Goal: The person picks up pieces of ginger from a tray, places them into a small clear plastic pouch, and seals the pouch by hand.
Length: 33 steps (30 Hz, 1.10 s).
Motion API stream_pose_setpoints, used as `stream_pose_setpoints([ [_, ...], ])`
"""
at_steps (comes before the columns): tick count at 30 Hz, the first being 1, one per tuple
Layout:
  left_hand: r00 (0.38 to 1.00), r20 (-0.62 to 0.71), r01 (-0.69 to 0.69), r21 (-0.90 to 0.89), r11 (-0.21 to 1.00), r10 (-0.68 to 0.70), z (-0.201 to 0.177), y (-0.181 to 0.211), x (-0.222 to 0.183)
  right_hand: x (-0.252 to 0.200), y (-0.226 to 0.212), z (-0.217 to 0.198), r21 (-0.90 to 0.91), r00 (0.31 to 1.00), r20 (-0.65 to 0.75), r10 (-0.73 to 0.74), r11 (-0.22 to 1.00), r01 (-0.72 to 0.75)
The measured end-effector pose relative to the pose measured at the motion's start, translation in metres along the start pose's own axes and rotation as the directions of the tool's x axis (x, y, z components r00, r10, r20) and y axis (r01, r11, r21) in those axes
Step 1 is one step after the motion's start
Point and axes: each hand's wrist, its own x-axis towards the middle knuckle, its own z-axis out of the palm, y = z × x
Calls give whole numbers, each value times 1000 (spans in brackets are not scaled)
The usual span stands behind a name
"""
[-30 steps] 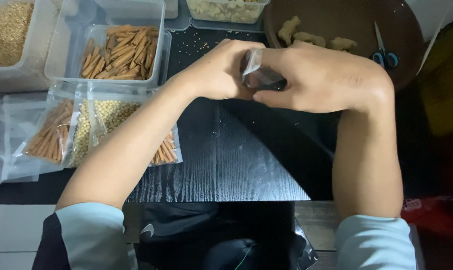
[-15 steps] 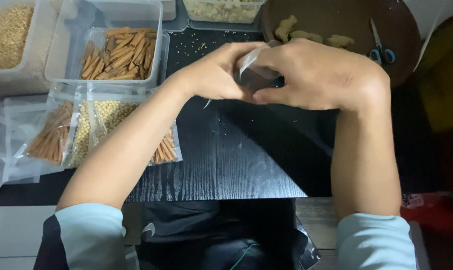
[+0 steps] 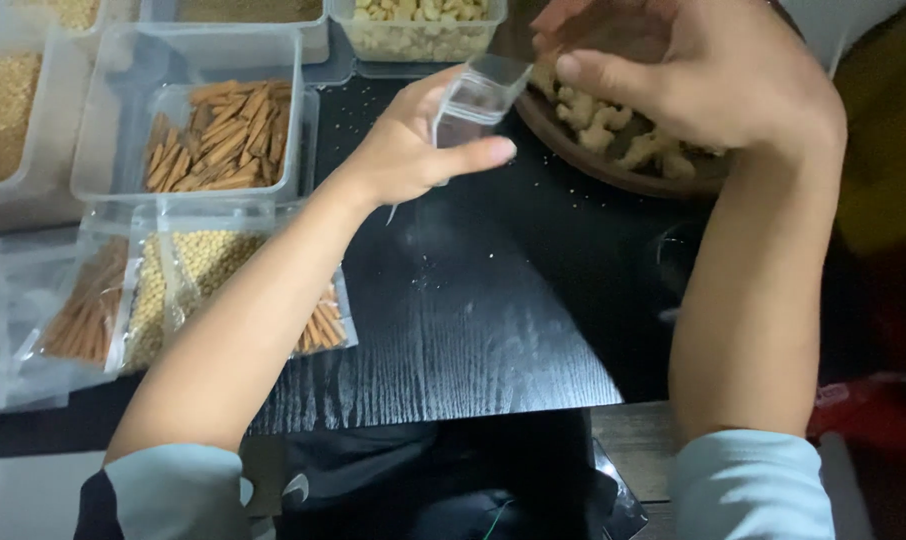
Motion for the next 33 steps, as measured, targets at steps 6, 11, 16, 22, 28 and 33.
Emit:
stream_pose_setpoints([
  [6,998,-21,68,180,981,-66,-3,31,3,-1,31,9,-160,854,50,517,848,-504],
  [11,982,-166,128,212,969,-93,13,81,-2,-15,50,32,-206,783,101,614,783,-587],
  [16,975,-219,65,89,994,-44,36,52,0,-20,61,55,-277,738,235,633,771,-573],
  [22,982,-188,-9,-34,999,2,26,-2,11,-18,58,45,-221,677,241,695,719,-659],
  [28,983,-164,-42,213,976,78,32,-14,28,-19,59,42,-64,972,10,233,971,-232],
  [33,988,-140,-46,105,993,60,38,-21,28,-17,33,42,42,952,-142,-271,959,279],
])
